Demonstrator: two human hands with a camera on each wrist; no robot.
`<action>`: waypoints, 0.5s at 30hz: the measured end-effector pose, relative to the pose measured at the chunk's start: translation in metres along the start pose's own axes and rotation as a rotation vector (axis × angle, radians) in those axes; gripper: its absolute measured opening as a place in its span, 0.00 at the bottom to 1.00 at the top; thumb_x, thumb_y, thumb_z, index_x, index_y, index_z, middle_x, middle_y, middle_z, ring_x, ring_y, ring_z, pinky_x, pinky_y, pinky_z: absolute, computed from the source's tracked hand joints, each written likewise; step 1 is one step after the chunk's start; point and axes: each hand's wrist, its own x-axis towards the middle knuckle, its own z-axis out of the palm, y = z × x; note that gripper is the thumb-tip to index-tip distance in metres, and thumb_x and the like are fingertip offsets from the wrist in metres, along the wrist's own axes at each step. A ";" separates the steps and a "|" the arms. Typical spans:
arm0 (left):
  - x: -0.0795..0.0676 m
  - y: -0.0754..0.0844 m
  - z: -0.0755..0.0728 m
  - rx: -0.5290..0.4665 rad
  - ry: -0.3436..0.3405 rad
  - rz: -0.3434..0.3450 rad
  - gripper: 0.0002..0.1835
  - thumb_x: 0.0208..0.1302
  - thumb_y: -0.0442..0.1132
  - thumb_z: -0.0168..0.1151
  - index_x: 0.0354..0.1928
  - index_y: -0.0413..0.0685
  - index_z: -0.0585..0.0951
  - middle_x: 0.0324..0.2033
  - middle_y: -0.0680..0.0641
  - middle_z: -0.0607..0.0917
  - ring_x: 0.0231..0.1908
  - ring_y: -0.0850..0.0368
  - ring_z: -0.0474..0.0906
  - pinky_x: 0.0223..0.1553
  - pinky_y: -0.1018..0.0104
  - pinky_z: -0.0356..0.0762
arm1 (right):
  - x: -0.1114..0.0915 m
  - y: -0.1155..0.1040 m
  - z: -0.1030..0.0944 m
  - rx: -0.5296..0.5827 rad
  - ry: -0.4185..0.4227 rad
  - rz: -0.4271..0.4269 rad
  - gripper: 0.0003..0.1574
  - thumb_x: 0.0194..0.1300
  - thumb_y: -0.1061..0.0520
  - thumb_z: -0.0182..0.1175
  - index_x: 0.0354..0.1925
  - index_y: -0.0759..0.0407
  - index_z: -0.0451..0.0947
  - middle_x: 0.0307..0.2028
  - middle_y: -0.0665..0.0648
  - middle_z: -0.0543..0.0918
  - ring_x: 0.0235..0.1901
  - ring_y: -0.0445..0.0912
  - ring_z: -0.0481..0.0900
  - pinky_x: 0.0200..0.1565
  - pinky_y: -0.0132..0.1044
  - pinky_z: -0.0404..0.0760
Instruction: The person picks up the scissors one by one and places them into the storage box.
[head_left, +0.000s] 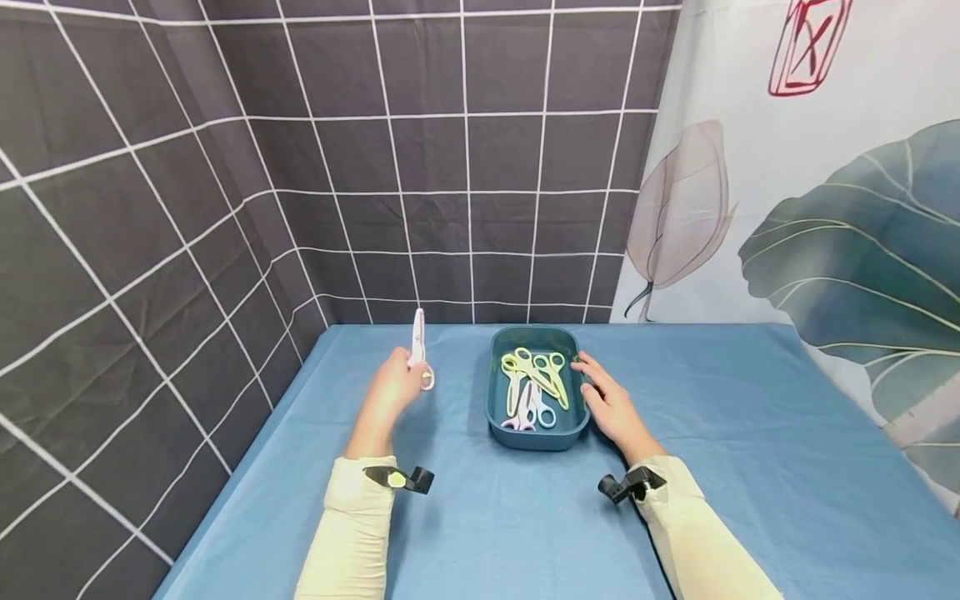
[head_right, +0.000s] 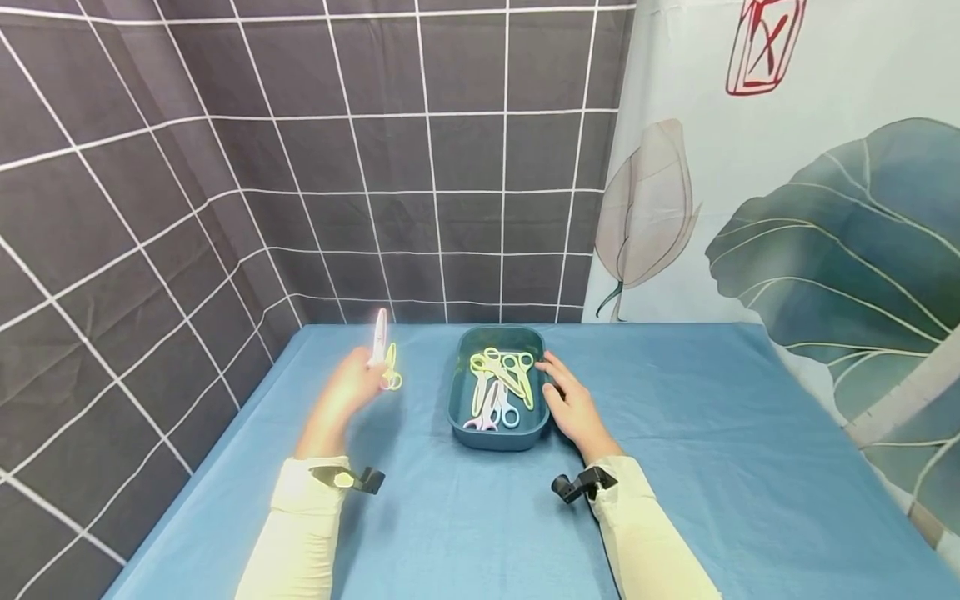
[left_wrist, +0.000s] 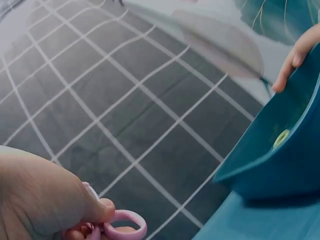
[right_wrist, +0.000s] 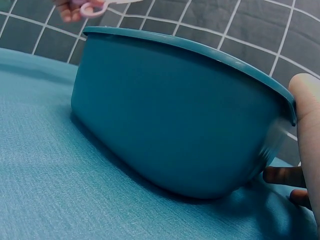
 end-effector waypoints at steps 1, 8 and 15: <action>-0.001 0.004 0.002 -0.011 -0.007 0.014 0.11 0.73 0.40 0.55 0.43 0.36 0.73 0.30 0.42 0.78 0.31 0.47 0.73 0.32 0.57 0.70 | 0.000 0.000 0.000 -0.001 0.004 0.000 0.25 0.77 0.60 0.48 0.69 0.56 0.72 0.76 0.57 0.62 0.73 0.60 0.61 0.66 0.61 0.64; -0.013 0.029 0.026 -0.066 -0.018 0.090 0.11 0.73 0.42 0.57 0.43 0.39 0.76 0.27 0.45 0.78 0.27 0.51 0.73 0.28 0.62 0.68 | -0.002 0.001 0.001 -0.022 0.000 0.003 0.25 0.77 0.60 0.48 0.69 0.56 0.72 0.76 0.58 0.62 0.73 0.60 0.61 0.66 0.61 0.65; -0.025 0.058 0.057 -0.074 0.004 0.216 0.09 0.71 0.42 0.60 0.42 0.43 0.76 0.24 0.49 0.76 0.23 0.55 0.72 0.24 0.62 0.69 | 0.000 -0.001 0.000 -0.013 0.001 0.005 0.26 0.77 0.59 0.48 0.69 0.57 0.71 0.76 0.60 0.61 0.74 0.61 0.60 0.67 0.62 0.63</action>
